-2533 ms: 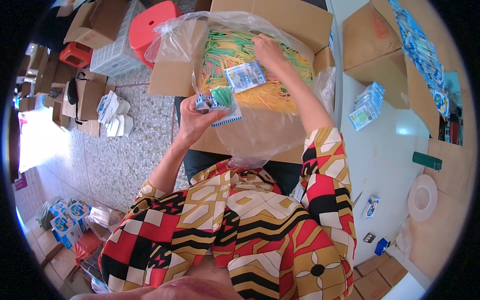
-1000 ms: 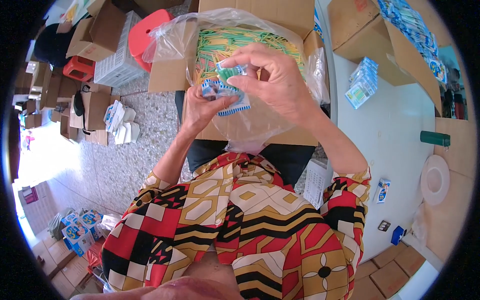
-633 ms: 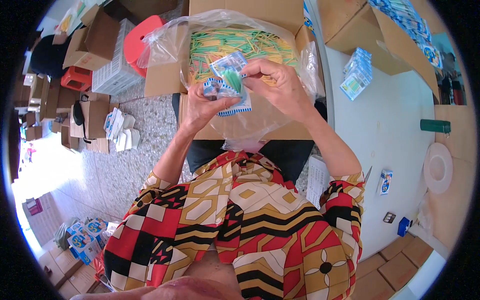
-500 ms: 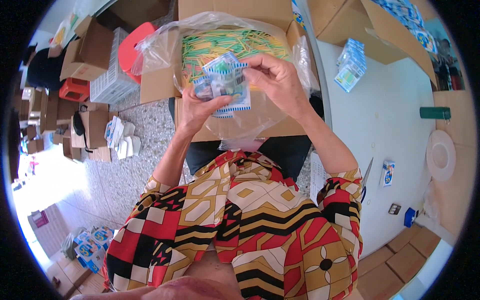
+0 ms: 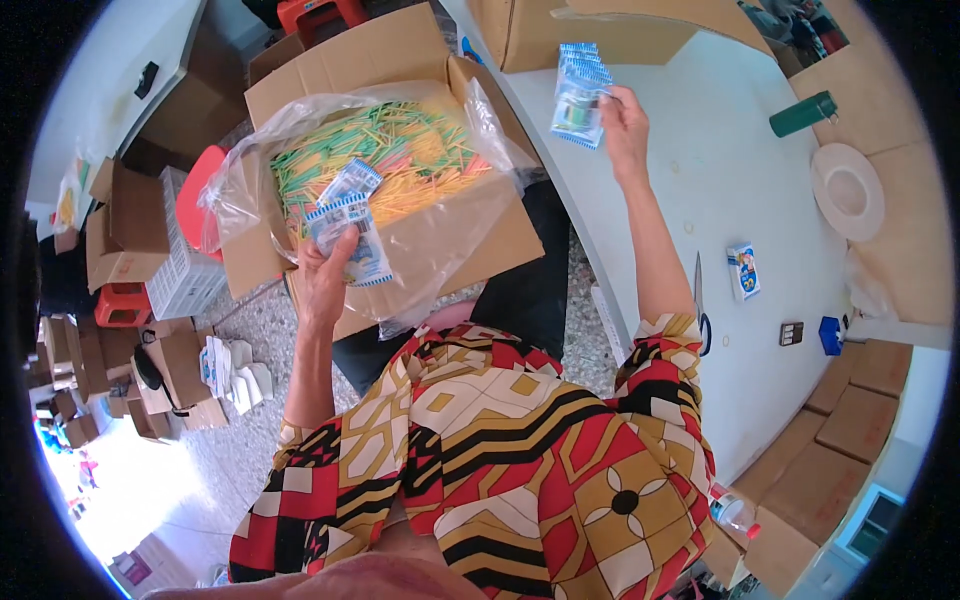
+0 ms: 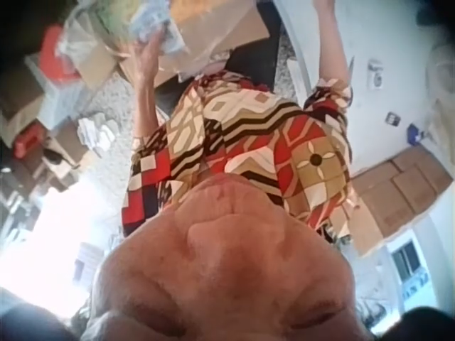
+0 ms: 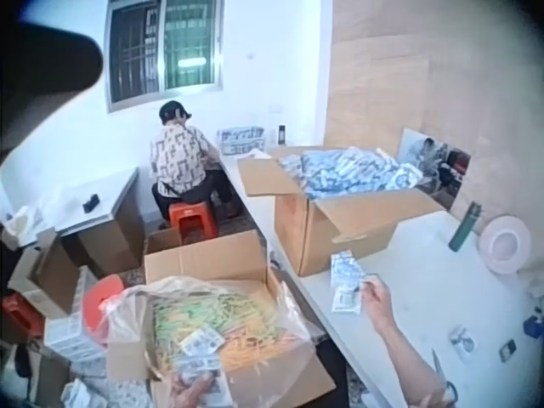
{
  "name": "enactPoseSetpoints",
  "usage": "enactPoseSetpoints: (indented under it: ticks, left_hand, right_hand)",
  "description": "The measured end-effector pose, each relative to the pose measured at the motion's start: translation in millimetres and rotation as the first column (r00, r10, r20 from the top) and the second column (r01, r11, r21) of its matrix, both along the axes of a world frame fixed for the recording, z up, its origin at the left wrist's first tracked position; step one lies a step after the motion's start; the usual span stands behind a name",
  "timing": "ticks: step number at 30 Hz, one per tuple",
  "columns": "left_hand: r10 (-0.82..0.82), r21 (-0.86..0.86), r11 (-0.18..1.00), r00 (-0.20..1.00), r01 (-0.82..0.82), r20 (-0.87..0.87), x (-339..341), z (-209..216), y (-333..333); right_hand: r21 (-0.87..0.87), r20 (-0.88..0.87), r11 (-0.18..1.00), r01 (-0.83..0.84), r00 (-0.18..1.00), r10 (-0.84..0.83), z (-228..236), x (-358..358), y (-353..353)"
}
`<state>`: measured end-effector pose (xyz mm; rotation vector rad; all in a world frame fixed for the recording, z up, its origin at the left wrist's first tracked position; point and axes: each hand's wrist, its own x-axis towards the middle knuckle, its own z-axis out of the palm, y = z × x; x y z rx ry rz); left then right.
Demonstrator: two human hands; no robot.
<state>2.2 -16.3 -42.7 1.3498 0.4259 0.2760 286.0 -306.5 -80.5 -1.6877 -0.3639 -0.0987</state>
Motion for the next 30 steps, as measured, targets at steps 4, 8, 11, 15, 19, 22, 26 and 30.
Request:
enactPoseSetpoints:
  ticks: [4, 8, 11, 15, 19, 22, 26, 30]
  left_hand:
    - [0.014, 0.083, 0.996, 1.000, -0.015, 0.011, 9.8, 2.2, -7.7]
    - [-0.023, 0.081, 0.996, 1.000, 0.023, 0.000, 9.0, 6.0, -4.1]
    - [-0.001, 0.091, 0.996, 0.999, -0.003, 0.049, 6.3, 10.4, -2.7]
    - [0.040, 0.111, 0.993, 0.995, -0.050, 0.093, 7.8, 10.7, -5.8]
    - [0.072, 0.250, 0.961, 0.983, -0.114, 0.169, 7.0, 5.6, -7.7]
    - [0.078, 0.406, 0.900, 0.974, -0.160, 0.212, 7.3, 8.7, -8.3]
    - [0.093, 0.582, 0.780, 0.962, -0.230, 0.255, 4.2, 15.6, -7.9]
    - [0.130, 0.596, 0.756, 0.955, -0.270, 0.268, 2.6, 9.7, -5.8]
  right_hand:
    - [-0.121, 0.101, 0.987, 0.102, 0.991, -0.090, -51.7, 40.8, -40.4]
    - [-0.175, 0.052, 0.978, 0.115, 0.993, -0.107, -59.3, 45.6, -50.3]
    - [-0.407, 0.241, 0.862, 0.303, 0.946, -0.218, -49.9, 35.9, -41.5]
    - [-0.349, 0.388, 0.842, 0.411, 0.881, -0.270, -32.0, 16.8, -27.6]
    - [-0.314, 0.382, 0.944, 0.098, 0.924, 0.031, 34.8, -46.4, 39.7]
    - [-0.373, 0.343, 0.898, -0.233, 0.864, 0.367, 83.2, -107.0, 87.5]
    - [-0.426, 0.438, 0.795, -0.432, 0.670, 0.599, 111.0, -154.7, 129.8]
    - [-0.557, 0.512, 0.753, -0.350, 0.569, 0.643, 106.7, -171.5, 148.9]
